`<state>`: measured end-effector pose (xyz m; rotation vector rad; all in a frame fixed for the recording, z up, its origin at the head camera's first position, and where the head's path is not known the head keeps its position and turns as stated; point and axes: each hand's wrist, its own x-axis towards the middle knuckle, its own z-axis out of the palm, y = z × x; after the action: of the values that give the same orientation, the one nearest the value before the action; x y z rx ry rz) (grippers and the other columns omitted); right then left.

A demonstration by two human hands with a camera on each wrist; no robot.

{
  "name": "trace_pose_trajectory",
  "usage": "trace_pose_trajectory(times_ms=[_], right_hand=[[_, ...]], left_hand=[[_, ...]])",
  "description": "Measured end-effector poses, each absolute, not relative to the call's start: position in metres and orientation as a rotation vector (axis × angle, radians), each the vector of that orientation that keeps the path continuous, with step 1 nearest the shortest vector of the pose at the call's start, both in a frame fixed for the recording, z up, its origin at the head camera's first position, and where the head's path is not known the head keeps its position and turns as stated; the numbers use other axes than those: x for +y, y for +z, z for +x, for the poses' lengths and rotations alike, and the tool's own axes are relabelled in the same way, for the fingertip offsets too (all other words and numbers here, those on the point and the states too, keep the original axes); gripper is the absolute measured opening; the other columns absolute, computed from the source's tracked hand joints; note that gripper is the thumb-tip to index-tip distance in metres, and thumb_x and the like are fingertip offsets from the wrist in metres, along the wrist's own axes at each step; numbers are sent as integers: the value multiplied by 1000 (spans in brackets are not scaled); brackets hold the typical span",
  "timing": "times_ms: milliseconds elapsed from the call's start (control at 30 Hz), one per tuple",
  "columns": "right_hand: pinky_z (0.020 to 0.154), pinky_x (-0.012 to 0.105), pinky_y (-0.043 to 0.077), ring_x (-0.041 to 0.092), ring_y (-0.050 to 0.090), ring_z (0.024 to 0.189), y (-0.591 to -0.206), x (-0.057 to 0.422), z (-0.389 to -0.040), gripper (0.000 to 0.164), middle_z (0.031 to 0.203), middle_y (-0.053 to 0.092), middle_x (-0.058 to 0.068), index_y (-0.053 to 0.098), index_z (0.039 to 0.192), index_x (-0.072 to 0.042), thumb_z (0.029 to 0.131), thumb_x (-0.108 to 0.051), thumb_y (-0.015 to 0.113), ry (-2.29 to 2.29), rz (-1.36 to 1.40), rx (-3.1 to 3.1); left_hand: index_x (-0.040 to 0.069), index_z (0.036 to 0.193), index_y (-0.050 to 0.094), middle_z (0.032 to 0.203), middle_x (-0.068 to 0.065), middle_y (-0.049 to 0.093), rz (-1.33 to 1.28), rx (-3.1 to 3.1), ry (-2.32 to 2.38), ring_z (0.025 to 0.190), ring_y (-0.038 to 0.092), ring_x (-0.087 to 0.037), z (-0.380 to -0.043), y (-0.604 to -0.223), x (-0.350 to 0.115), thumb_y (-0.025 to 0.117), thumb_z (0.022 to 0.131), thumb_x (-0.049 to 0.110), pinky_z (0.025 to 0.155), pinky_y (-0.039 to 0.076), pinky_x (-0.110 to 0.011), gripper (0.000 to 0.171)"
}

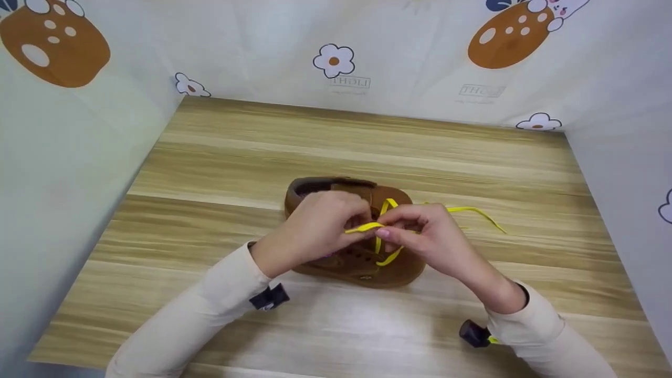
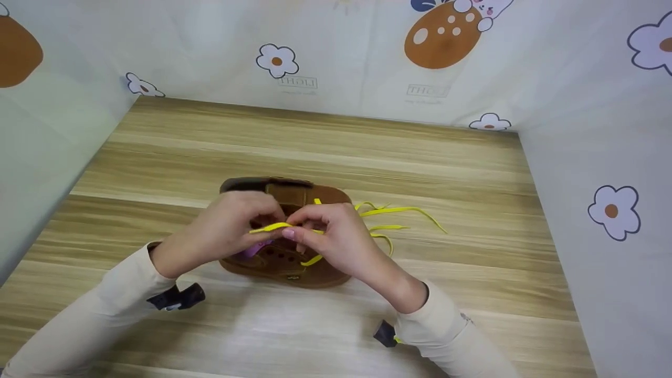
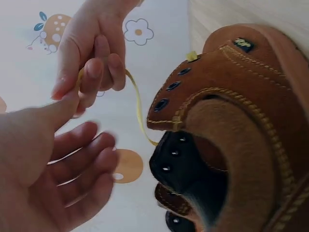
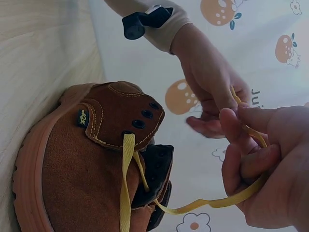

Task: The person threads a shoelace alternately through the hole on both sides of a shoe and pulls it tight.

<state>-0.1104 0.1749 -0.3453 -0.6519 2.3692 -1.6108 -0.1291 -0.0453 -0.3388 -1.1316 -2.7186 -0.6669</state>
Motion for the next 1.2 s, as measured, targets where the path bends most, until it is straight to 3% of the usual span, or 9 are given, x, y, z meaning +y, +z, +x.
trace_pose_trajectory(times_ms=[67, 200, 400, 533, 667, 833, 1200], right_hand=[[67, 23, 58, 7, 70, 69, -344, 175, -108, 13, 81, 74, 18, 75, 98, -4, 90, -14, 71, -1594, -668, 2435], [67, 18, 55, 5, 70, 73, -345, 176, -103, 14, 86, 77, 10, 77, 102, -10, 90, -9, 70, -1540, -748, 2578], [56, 15, 50, 4, 65, 61, -355, 177, -97, 24, 74, 73, 2, 76, 108, -13, 89, -1, 68, -1336, -1038, 2718], [52, 15, 46, 2, 56, 55, -362, 179, -95, 11, 63, 66, -2, 74, 100, -13, 95, -14, 65, -1124, -1143, 2749], [51, 16, 38, -3, 42, 53, -368, 179, -91, 18, 58, 51, -11, 66, 85, -18, 100, -26, 59, -872, -1125, 2827], [47, 15, 24, -1, 30, 49, -379, 173, -87, 26, 54, 33, -14, 54, 67, -20, 92, -21, 63, -620, -1146, 2921], [47, 13, 23, -2, 30, 50, -387, 166, -86, 23, 55, 34, -14, 52, 65, -19, 85, -15, 63, -663, -1169, 2787]], left_hand=[[18, 87, 70, 80, 7, 68, -1188, -2794, -650, 70, 58, -7, -128, -345, -47, 68, 92, 40, 65, 50, -28, 22], [21, 91, 73, 85, 9, 71, -1294, -2874, -610, 75, 63, -8, -127, -361, -49, 68, 91, 43, 69, 54, -31, 22], [18, 94, 73, 85, 7, 72, -1360, -2902, -721, 75, 62, -8, -128, -377, -47, 64, 95, 28, 73, 55, -32, 13], [17, 91, 72, 79, 7, 68, -1310, -2929, -802, 71, 57, -7, -130, -380, -47, 65, 95, 27, 68, 50, -28, 13], [15, 85, 69, 72, 6, 61, -1293, -2945, -826, 67, 52, -8, -130, -381, -47, 64, 95, 28, 64, 44, -26, 18], [15, 93, 75, 83, 4, 72, -1280, -2955, -867, 73, 58, -8, -130, -381, -46, 64, 96, 27, 70, 51, -29, 17], [14, 95, 75, 87, 4, 73, -1271, -2966, -866, 76, 60, -9, -128, -379, -47, 62, 96, 26, 73, 52, -30, 17]])
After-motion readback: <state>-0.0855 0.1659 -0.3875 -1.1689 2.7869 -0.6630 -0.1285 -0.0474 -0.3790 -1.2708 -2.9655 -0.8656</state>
